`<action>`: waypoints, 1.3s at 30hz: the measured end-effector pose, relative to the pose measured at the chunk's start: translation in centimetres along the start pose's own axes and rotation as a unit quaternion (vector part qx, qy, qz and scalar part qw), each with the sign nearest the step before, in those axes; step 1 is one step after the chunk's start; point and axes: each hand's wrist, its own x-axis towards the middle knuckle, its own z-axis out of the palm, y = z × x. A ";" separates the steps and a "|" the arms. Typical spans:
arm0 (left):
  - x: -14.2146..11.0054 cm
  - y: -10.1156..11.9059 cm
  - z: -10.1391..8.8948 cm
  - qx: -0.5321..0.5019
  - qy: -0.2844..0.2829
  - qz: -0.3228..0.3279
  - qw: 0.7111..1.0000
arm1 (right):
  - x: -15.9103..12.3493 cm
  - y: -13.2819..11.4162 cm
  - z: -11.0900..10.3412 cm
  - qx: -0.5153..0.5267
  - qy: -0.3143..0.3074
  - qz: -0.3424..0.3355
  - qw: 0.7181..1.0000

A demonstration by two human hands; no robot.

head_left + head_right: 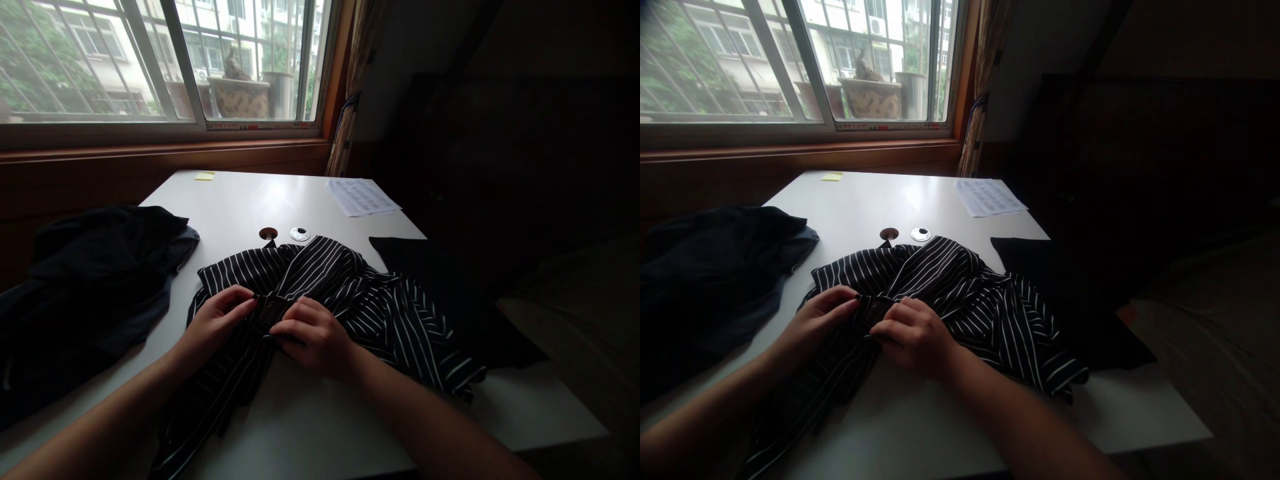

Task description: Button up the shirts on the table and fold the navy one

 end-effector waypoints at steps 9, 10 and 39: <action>0.0 0.1 0.0 -0.008 -0.011 0.007 1.000 | -0.2 0.3 0.2 -0.022 -0.010 0.016 1.000; 0.0 0.0 0.0 -0.009 -0.012 0.007 1.000 | -0.2 0.3 0.2 -0.027 -0.013 0.017 0.999; -0.2 -1.0 -0.1 -0.061 -0.053 0.045 0.996 | -0.1 0.0 -0.2 0.079 -0.011 0.082 0.993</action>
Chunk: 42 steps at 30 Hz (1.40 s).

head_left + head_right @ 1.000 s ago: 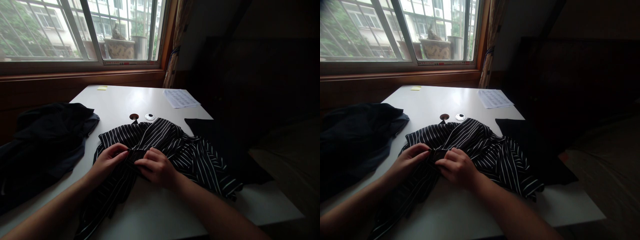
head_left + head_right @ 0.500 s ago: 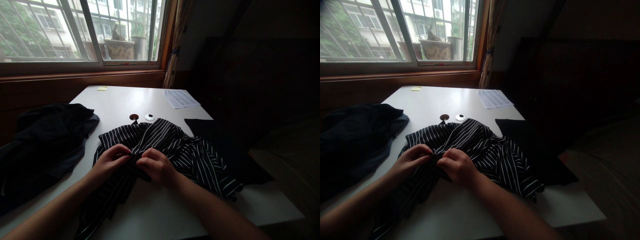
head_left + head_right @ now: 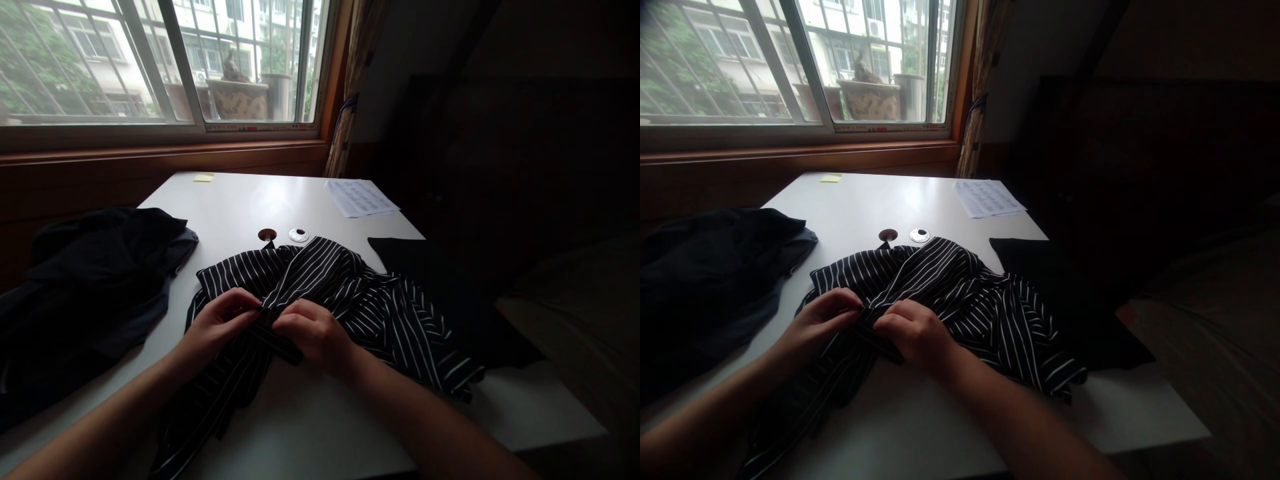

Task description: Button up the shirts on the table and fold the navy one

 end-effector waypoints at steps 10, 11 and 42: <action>0.0 0.0 -0.1 0.006 -0.002 0.004 1.000 | 0.1 -0.1 0.0 0.013 0.004 0.003 1.000; 0.0 0.1 -0.1 0.007 -0.002 0.004 1.000 | 0.0 -0.1 0.0 0.015 0.008 0.002 1.000; 0.1 1.5 0.0 0.070 -0.019 0.023 0.997 | 0.9 0.8 -2.8 0.017 -0.102 0.050 0.993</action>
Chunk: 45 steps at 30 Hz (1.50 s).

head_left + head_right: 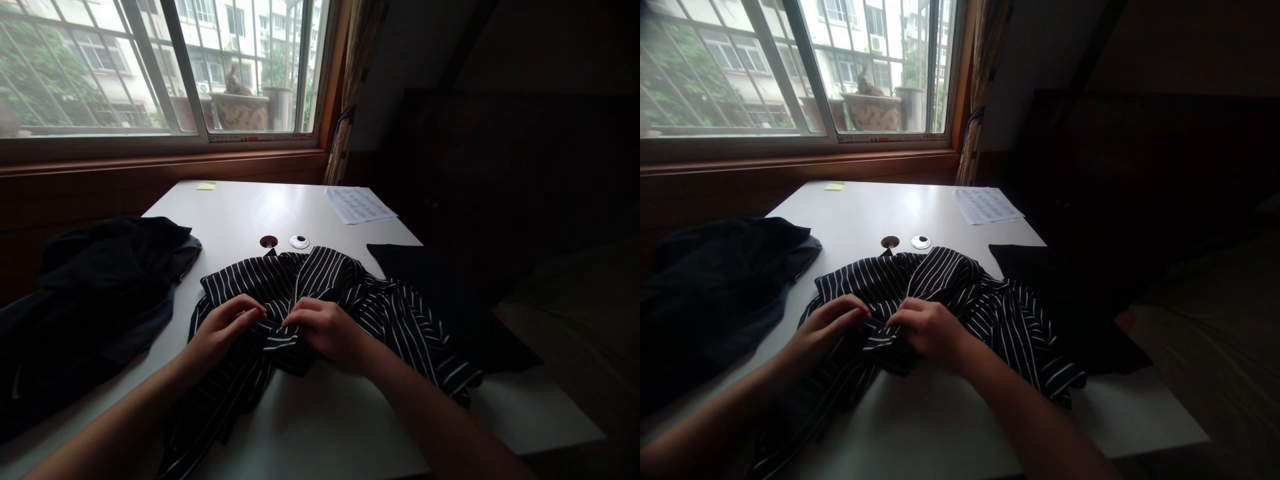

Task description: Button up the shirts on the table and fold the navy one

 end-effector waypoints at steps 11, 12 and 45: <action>0.5 -2.9 0.5 0.341 -0.105 0.170 0.918 | 1.1 8.9 -22.4 -0.155 0.505 0.221 0.820; 0.5 -3.1 0.6 0.360 -0.109 0.177 0.910 | 0.5 10.0 -23.5 -0.154 0.543 0.245 0.789; 2.2 -4.7 -8.7 0.482 0.285 0.096 0.823 | -9.5 -4.8 -4.6 0.260 0.016 0.376 0.889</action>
